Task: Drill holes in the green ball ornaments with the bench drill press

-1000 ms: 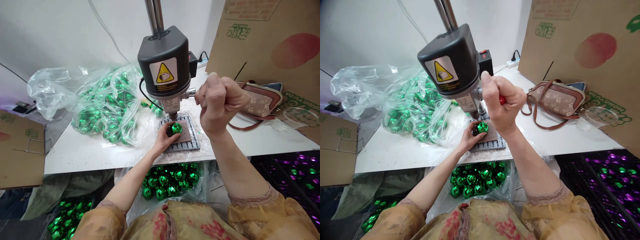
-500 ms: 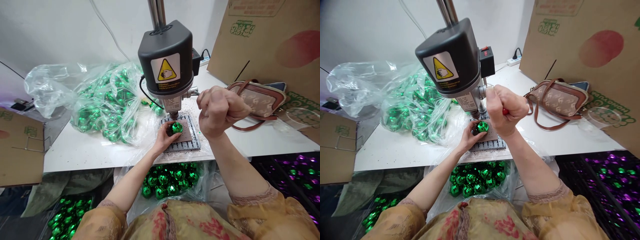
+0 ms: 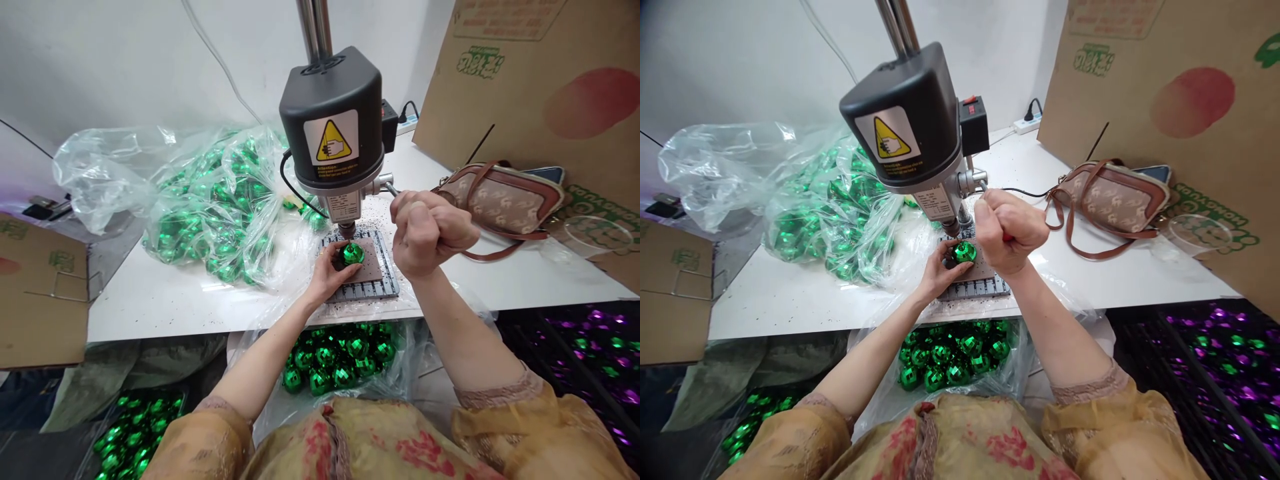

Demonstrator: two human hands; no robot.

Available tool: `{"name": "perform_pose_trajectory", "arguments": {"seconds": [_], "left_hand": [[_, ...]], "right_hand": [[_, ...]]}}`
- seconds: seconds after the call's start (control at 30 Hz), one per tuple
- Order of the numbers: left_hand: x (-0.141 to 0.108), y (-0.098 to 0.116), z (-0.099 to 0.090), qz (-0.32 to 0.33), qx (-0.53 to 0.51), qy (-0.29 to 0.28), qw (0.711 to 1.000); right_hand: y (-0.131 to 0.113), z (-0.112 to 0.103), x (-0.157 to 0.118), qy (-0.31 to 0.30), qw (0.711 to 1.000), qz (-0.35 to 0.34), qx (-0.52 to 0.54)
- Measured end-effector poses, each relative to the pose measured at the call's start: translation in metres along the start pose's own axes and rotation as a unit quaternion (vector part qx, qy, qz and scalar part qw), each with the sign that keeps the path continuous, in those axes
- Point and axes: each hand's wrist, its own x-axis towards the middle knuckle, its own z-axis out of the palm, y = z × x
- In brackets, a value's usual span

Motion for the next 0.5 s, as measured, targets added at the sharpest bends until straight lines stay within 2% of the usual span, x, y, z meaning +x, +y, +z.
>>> {"name": "perform_pose_trajectory", "arguments": {"seconds": [0.27,0.4,0.5], "left_hand": [[0.0,0.002,0.001,-0.009,-0.029,-0.002,1.0],[0.003,0.004,0.005,-0.021,-0.031,0.014,0.999],[0.002,0.01,0.006,-0.024,-0.022,0.045,0.998]], "right_hand": [[-0.004,-0.005,-0.008,-0.007,0.999,0.029,-0.019],[-0.013,0.012,0.023,0.012,0.994,0.099,-0.054],[-0.014,0.024,0.051,-0.01,0.981,0.174,-0.089]]}}
